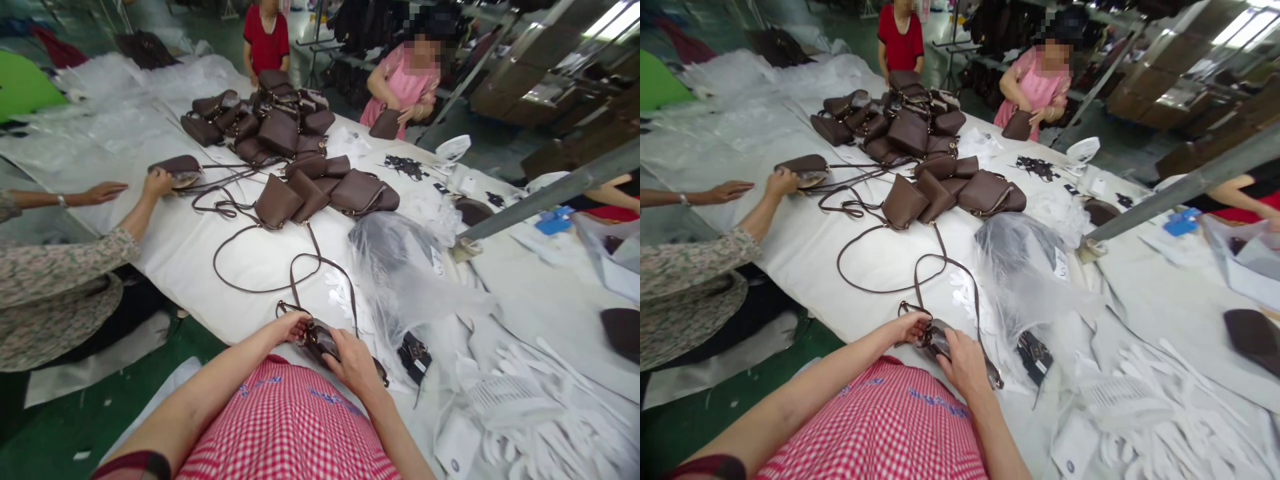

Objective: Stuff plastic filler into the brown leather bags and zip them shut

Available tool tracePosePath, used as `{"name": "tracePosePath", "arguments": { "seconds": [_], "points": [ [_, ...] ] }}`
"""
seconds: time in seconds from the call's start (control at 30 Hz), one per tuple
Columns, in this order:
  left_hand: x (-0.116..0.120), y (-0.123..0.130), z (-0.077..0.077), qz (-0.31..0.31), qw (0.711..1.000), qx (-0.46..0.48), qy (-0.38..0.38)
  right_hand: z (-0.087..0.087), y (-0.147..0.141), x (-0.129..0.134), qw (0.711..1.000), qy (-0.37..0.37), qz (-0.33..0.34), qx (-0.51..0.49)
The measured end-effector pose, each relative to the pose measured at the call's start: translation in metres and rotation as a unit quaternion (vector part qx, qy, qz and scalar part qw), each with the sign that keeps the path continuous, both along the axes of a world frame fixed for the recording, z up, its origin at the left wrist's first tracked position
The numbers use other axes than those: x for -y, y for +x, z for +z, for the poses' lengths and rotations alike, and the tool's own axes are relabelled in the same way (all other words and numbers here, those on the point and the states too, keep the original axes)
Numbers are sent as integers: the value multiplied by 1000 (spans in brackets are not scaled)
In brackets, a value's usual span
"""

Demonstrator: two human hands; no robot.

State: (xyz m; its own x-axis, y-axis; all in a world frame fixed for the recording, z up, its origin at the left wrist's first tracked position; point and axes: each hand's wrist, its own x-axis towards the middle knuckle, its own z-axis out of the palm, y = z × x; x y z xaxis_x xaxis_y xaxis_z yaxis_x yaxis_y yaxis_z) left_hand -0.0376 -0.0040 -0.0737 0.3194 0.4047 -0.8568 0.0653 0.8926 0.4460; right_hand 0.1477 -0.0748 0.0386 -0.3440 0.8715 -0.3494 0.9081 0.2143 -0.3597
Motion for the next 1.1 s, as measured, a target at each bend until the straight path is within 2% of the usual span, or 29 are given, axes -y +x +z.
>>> {"name": "tracePosePath", "arguments": {
  "seconds": [0.07, 0.17, 0.23, 0.4, 0.47, 0.63, 0.7, 0.8, 0.87, 0.97, 1.03, 1.1],
  "points": [
    [-6, 2, 4, 32, 999, 19, -5, -2, -1, 0, 1000, 8, -6, -11],
    [-17, 4, 19, 86, 993, 76, 17, -3, -2, 1, 999, 20, -13, -30],
    [-25, 5, 34, 105, 986, 122, 37, -4, -1, 2, 999, 27, -15, -40],
    [-47, -3, 77, 105, 973, 186, 87, -4, 2, 1, 997, 35, -20, -69],
    [-58, -15, 97, 75, 970, 186, 137, -1, 1, -1, 997, 26, -25, -71],
    [-88, -54, 152, -78, 945, 117, 295, 3, 0, 0, 997, 15, -35, -73],
    [-95, -62, 170, -129, 924, 65, 355, -1, 1, 1, 996, 19, -37, -81],
    [-92, -58, 188, -200, 878, 12, 435, -2, 2, -2, 989, 50, -44, -129],
    [-83, -49, 197, -218, 851, -15, 477, 9, 2, -11, 973, 111, -77, -187],
    [-69, -37, 208, -253, 804, -60, 535, 47, -5, -37, 933, 199, -127, -273],
    [-64, -31, 216, -310, 785, -39, 535, 77, -12, -61, 915, 164, -138, -341],
    [-63, -27, 221, -361, 788, 28, 498, 100, -21, -86, 903, 54, -166, -393]
  ]
}}
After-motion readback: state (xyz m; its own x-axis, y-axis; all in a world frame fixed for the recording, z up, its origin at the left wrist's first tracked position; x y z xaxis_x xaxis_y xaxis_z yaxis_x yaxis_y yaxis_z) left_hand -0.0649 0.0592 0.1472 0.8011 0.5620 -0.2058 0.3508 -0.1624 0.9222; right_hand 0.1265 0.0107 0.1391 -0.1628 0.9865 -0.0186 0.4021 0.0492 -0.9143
